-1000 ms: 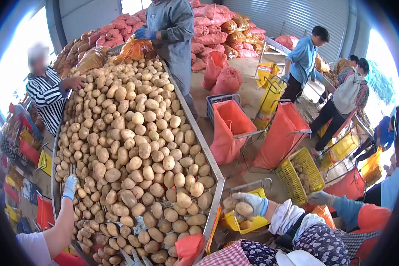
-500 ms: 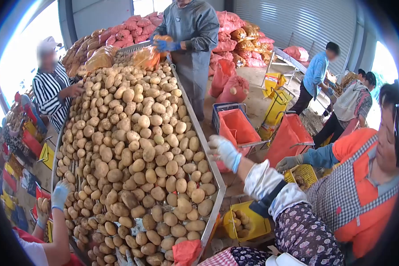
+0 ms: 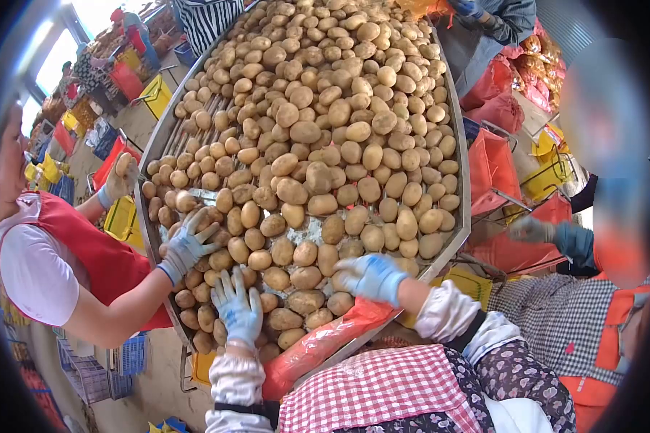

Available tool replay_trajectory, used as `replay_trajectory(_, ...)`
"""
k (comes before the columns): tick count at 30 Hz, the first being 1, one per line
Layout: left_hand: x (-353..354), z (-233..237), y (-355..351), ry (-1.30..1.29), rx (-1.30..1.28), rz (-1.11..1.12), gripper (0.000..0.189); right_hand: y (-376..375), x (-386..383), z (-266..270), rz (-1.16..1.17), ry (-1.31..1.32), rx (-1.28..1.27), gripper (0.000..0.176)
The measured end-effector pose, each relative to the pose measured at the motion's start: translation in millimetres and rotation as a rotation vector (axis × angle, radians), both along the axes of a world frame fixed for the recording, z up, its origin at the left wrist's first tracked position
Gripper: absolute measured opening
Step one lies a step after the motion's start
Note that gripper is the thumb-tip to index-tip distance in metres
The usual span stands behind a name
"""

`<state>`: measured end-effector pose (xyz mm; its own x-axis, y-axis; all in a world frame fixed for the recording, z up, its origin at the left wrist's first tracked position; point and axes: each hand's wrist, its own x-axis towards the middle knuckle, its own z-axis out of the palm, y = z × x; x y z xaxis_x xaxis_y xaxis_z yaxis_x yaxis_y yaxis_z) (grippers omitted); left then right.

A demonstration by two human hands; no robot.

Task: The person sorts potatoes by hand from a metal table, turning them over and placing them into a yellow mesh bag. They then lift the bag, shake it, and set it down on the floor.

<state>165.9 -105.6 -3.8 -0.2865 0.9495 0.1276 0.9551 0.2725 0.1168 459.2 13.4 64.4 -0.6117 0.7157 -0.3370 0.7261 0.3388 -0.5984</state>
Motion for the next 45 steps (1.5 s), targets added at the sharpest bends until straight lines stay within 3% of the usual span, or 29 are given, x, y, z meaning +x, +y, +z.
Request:
replay_trajectory(3,-5,24,-52,-0.07,-0.092,-0.086,0.062,-16,-14,9,0.072,0.071,0.082,0.04)
replay_trajectory(4,-9,29,-63,-0.062,-0.124,-0.089,0.062,-14,-5,1,-0.065,0.38,-0.063,0.041)
replay_trajectory(5,-11,32,-70,-0.061,-0.121,-0.105,0.062,-4,2,0,-0.08,0.485,0.071,0.038)
replay_trajectory(7,-10,32,-72,-0.208,-0.157,0.065,0.059,19,27,9,-0.295,0.34,0.296,0.041)
replay_trajectory(8,-1,40,-63,-0.206,-0.065,0.053,0.057,25,35,1,-0.297,0.337,0.304,0.041)
replay_trajectory(10,32,58,-30,-0.19,0.136,-0.229,0.057,35,41,-28,-0.422,-0.136,0.787,0.039)
replay_trajectory(11,48,67,-14,-0.2,0.123,-0.339,0.058,30,30,-11,-0.428,-0.135,0.786,0.039)
replay_trajectory(13,71,62,20,-0.219,0.094,-0.487,0.063,17,7,21,-0.063,-0.252,0.32,0.041)
replay_trajectory(14,70,49,36,-0.148,0.078,-0.462,0.065,9,5,14,-0.07,-0.252,0.316,0.041)
replay_trajectory(16,60,34,52,-0.085,0.004,-0.418,0.067,-8,4,-5,-0.024,0.215,0.478,0.039)
replay_trajectory(17,48,34,55,-0.089,-0.048,-0.399,0.068,-13,9,-2,-0.03,0.215,0.49,0.039)
replay_trajectory(19,46,49,67,0.064,0.026,-0.434,0.064,-17,29,6,-0.308,0.403,0.347,0.035)
replay_trajectory(21,50,71,94,-0.296,-0.407,-0.167,0.059,-25,48,5,-0.398,0.545,0.336,0.03)
replay_trajectory(22,52,56,108,-0.213,0.156,-0.381,0.06,-32,55,12,-0.559,0.602,0.193,0.029)
replay_trajectory(23,65,69,132,-0.3,0.298,-0.468,0.063,-36,60,14,-0.717,0.658,0.05,0.028)
replay_trajectory(24,77,77,157,-0.202,0.384,-0.574,0.066,-40,63,10,-0.722,0.665,0.061,0.028)
replay_trajectory(27,103,45,217,-0.176,0.387,-0.623,0.068,-51,70,-1,-0.84,0.823,-0.075,0.027)
replay_trajectory(29,117,45,233,-0.051,0.223,-0.497,0.073,-59,76,-1,-0.84,0.808,-0.202,0.028)
replay_trajectory(31,118,39,230,-0.143,0.097,-0.426,0.066,-67,81,-3,-0.864,0.855,-0.187,0.029)
replay_trajectory(33,116,19,213,-0.76,0.369,-0.511,0.056,-71,89,-7,-0.851,0.97,-0.289,0.038)
replay_trajectory(34,129,22,197,-1.441,0.32,-0.482,0.048,-69,90,-8,-0.862,0.991,-0.283,0.038)
replay_trajectory(35,130,21,183,-1.724,0.166,-0.432,0.046,-66,91,-9,-0.776,1.044,-0.344,0.044)
replay_trajectory(36,137,28,164,-1.72,0.137,-0.442,0.046,-63,92,-8,-0.693,1.091,-0.404,0.05)
replay_trajectory(37,150,45,143,-1.944,-0.009,-0.506,0.047,-59,92,-3,-0.659,1.062,-0.485,0.057)
replay_trajectory(39,174,73,113,-2.388,-0.34,-0.594,0.052,-50,77,16,-0.821,1.187,-0.708,0.055)
replay_trajectory(40,182,74,105,-2.394,-0.36,-0.599,0.052,-46,74,9,-0.838,1.188,-0.699,0.055)
replay_trajectory(42,191,75,91,-2.004,-0.171,-0.774,0.057,-41,73,-16,-0.655,1.318,-0.634,0.052)
replay_trajectory(45,184,77,84,-2.2,-0.316,-0.626,0.056,-52,76,-12,-0.655,1.432,-0.72,0.048)
